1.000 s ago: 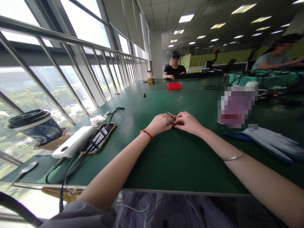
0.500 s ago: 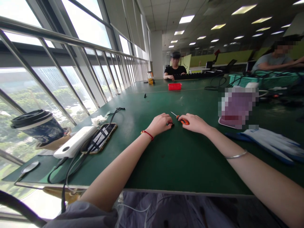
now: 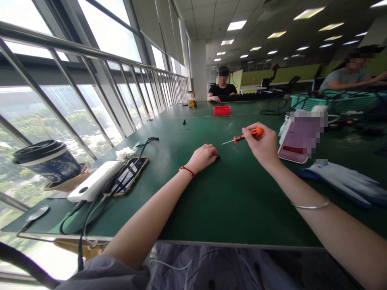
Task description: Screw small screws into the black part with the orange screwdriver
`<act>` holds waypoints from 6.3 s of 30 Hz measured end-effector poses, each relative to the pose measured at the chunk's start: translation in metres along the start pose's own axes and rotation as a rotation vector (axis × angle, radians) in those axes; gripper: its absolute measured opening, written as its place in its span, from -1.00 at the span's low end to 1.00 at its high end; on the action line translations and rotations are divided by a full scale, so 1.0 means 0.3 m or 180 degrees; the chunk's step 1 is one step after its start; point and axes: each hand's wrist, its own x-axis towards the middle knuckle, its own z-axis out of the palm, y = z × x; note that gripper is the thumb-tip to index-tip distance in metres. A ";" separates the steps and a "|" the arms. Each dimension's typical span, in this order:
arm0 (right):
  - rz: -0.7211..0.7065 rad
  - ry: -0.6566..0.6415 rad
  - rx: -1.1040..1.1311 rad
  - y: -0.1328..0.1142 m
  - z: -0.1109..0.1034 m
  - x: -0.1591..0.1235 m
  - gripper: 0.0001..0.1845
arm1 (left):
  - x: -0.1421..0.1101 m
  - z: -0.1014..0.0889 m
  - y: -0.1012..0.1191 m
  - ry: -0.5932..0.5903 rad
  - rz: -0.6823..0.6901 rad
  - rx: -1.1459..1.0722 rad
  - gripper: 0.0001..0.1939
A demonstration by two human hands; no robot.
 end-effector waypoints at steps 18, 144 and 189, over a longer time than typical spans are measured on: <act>0.0028 -0.0374 0.0136 -0.026 0.023 -0.023 -0.76 | -0.002 -0.016 0.017 0.0004 0.0251 0.0319 -0.83; 0.0302 -0.2221 -0.1276 0.176 0.084 -0.044 -0.79 | -0.032 -0.112 -0.080 0.0269 -0.2077 0.0378 -0.76; 0.0336 -0.2367 -0.1378 0.177 0.083 -0.038 -0.73 | -0.207 -0.217 -0.381 0.0276 -0.3847 0.0478 -0.71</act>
